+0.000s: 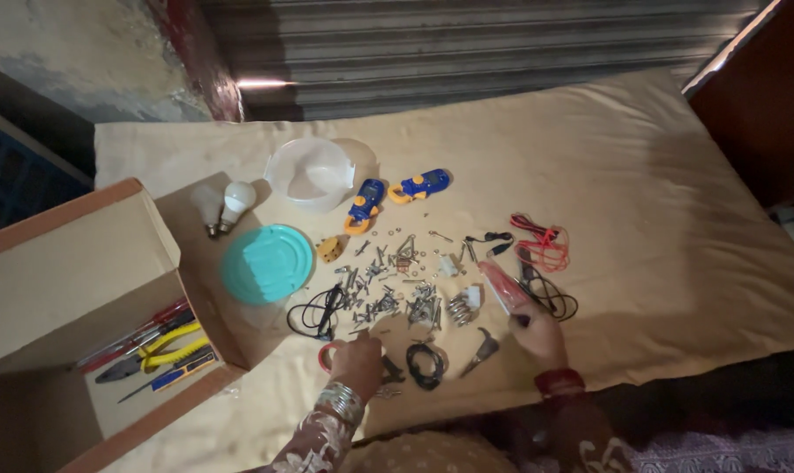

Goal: The person picks up various tools and small hardware items from a table and places them into a cardboard box. They handle screwdrivers, pliers, and other small items one by one, arranging them inside the box.

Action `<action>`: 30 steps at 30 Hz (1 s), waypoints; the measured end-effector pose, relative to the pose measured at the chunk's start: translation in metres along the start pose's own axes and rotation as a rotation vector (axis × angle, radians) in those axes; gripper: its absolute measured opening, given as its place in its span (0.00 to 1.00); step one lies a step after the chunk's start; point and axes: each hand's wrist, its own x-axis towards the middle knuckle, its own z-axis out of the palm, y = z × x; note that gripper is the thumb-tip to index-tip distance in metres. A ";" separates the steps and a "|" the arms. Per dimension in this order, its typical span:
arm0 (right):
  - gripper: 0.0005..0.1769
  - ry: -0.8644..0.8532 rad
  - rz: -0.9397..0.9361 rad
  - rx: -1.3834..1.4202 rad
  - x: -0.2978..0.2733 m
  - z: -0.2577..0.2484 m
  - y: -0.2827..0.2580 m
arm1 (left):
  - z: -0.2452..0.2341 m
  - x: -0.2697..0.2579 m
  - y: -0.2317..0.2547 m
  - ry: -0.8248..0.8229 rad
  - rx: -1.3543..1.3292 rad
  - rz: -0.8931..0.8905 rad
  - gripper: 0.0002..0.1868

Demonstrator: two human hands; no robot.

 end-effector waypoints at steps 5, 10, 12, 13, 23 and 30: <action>0.12 -0.037 -0.064 0.052 -0.011 -0.012 -0.019 | -0.004 -0.001 0.004 -0.012 0.029 0.002 0.14; 0.11 -0.032 -0.195 0.120 -0.011 -0.014 -0.090 | -0.008 -0.006 0.005 0.056 -0.124 -0.075 0.12; 0.11 -0.126 -0.163 0.087 -0.012 -0.014 -0.127 | -0.014 -0.010 0.008 0.122 -0.138 -0.097 0.10; 0.12 -0.178 -0.174 0.087 -0.014 -0.014 -0.146 | -0.019 -0.013 0.010 0.172 -0.121 -0.099 0.09; 0.08 -0.236 -0.729 -0.247 -0.031 0.009 -0.285 | -0.099 -0.072 0.002 0.777 -0.308 0.039 0.18; 0.10 -0.261 -0.939 -0.208 -0.036 0.037 -0.341 | -0.126 -0.117 -0.036 0.785 -0.241 0.030 0.24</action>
